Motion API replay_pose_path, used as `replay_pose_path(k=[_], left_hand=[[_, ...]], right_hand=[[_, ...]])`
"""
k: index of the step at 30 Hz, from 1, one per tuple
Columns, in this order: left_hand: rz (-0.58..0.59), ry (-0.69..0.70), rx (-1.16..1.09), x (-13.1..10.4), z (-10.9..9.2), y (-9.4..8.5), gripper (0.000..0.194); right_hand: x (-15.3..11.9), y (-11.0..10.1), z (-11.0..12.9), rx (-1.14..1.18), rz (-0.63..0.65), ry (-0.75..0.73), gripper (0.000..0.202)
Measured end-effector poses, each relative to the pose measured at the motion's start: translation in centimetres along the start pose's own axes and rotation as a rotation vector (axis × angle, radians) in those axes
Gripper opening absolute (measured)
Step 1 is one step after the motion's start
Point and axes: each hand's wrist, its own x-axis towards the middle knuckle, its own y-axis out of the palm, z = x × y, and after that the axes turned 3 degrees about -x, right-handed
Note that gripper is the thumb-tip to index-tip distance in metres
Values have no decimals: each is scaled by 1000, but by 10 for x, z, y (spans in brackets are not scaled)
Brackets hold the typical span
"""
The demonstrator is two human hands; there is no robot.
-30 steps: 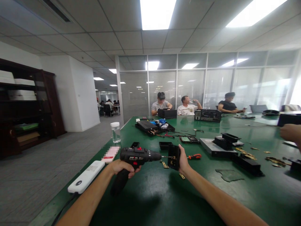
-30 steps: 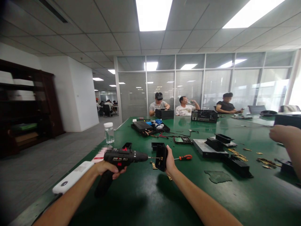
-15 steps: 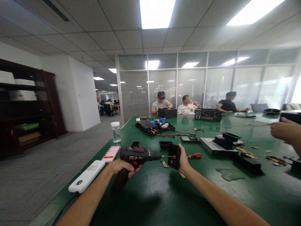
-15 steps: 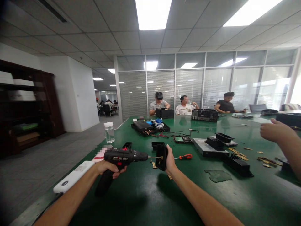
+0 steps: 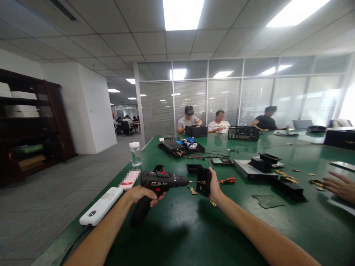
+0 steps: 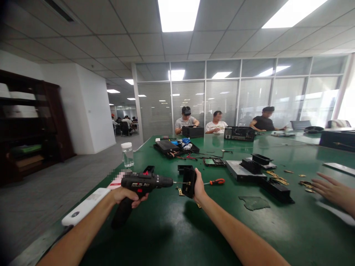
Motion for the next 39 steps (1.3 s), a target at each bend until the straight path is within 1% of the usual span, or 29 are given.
replay_pose_path(k=[4, 12, 26, 32, 37, 39], left_hand=[[-3, -3, 7, 0, 1, -2, 37], [-12, -2, 0, 0, -1, 1, 37], [-3, 10, 14, 1, -1, 2, 37], [-21, 12, 21, 1, -1, 1, 37], [-15, 1, 3, 1, 0, 0, 36], [-16, 0, -1, 1, 0, 0, 36]], right_hand=[[-1, 1, 0, 4, 2, 4, 42], [0, 0, 0, 7, -2, 12, 44], [-2, 2, 0, -3, -16, -10, 42], [-1, 1, 1, 10, -19, 11, 40], [0, 0, 0, 5, -48, 16, 39], [1, 0, -1, 1, -41, 14, 40]])
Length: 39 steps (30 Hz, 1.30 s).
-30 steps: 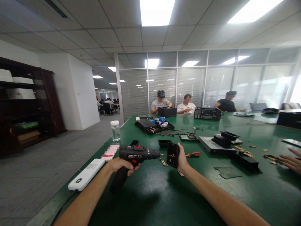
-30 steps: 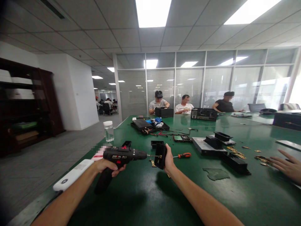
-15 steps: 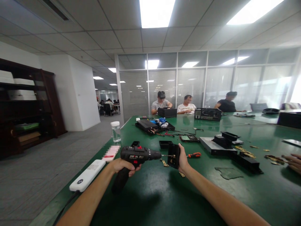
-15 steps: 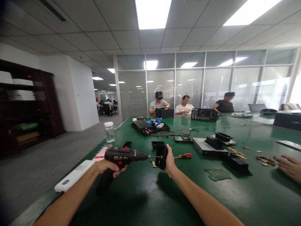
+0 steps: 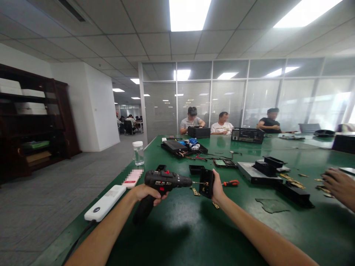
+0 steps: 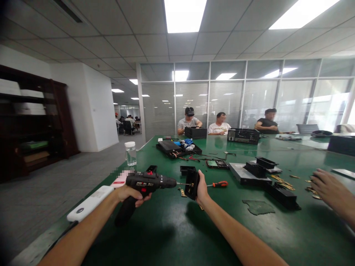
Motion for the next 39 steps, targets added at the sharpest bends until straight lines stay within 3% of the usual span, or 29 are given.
replay_pose_path(k=[8, 13, 18, 28, 39], left_hand=[[4, 3, 10, -1, -3, 4, 36], [-6, 11, 18, -1, -3, 5, 36], [7, -4, 2, -1, -3, 4, 36], [0, 1, 14, -1, -2, 2, 37], [6, 16, 46, -1, -2, 2, 36]], right_hand=[[-9, 6, 5, -11, 33, -14, 30], [-23, 12, 12, -13, 128, -7, 25], [-26, 14, 14, -3, 111, 4, 20], [-6, 4, 3, -11, 16, -26, 34], [-4, 2, 0, -1, 34, 3, 44]])
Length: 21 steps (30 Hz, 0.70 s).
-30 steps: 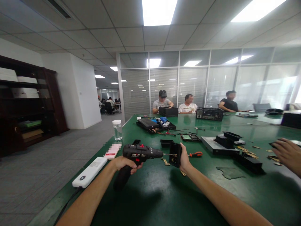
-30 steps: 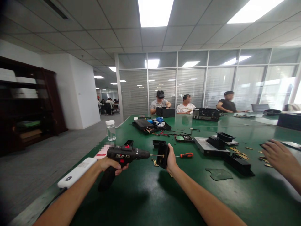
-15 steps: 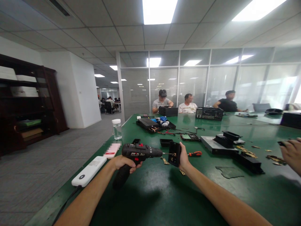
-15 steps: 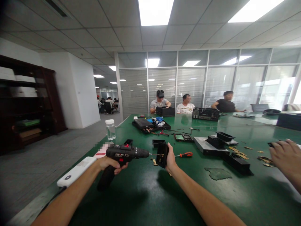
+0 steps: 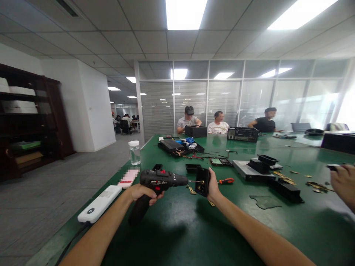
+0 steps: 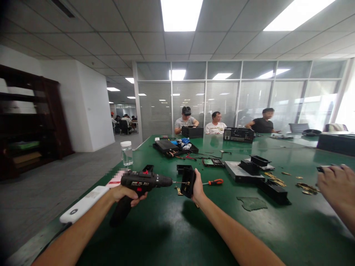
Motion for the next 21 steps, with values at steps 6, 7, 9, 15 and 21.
replay_pose_path(k=[6, 7, 9, 15, 21], left_hand=[[-17, -20, -26, 0, 1, 0, 37], [-16, -20, -34, 1, 1, 0, 37], [-13, -21, -44, 1, 1, 0, 37], [-4, -24, -31, 1, 0, 0, 36], [-5, -25, -34, 0, 0, 0, 37]], right_hand=[[3, -2, -1, -13, -5, 3, 45], [4, -3, -1, -14, -8, -1, 45], [5, -4, -2, -12, -12, -8, 45], [1, -2, -1, -2, -12, -9, 43], [1, -1, -1, 7, -10, -25, 41]])
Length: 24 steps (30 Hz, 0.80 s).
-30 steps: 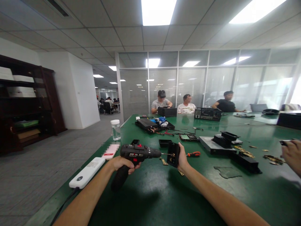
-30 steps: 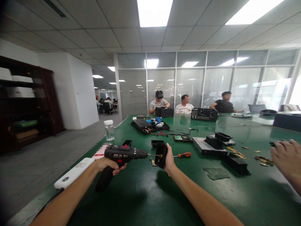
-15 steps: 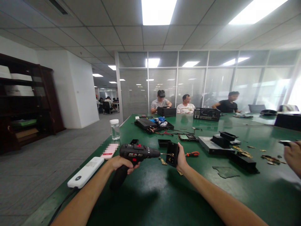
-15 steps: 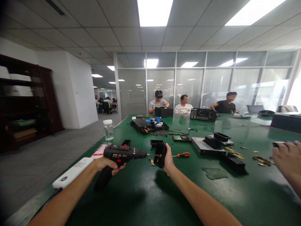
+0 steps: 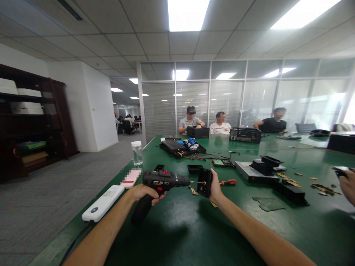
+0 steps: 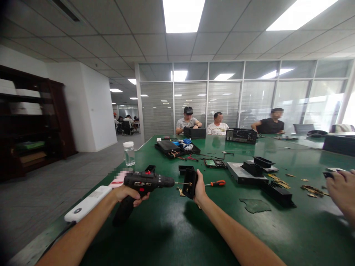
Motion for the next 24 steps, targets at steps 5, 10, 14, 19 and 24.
replay_pose_path(k=[5, 10, 14, 19, 24], left_hand=[[4, 14, -5, 0, 1, 0, 37], [10, 9, -10, 0, 1, 0, 37], [5, 15, -10, 0, 0, 1, 37], [-1, 15, -15, 0, 0, 1, 36], [5, 7, -31, 0, 0, 1, 37]], right_hand=[[1, -2, -1, 3, 17, 2, 41], [4, -3, -2, 4, 26, -7, 42], [3, -2, -1, -2, 16, 0, 42], [1, -2, -2, -1, 15, 6, 42], [3, -4, -2, -6, 22, 13, 44]])
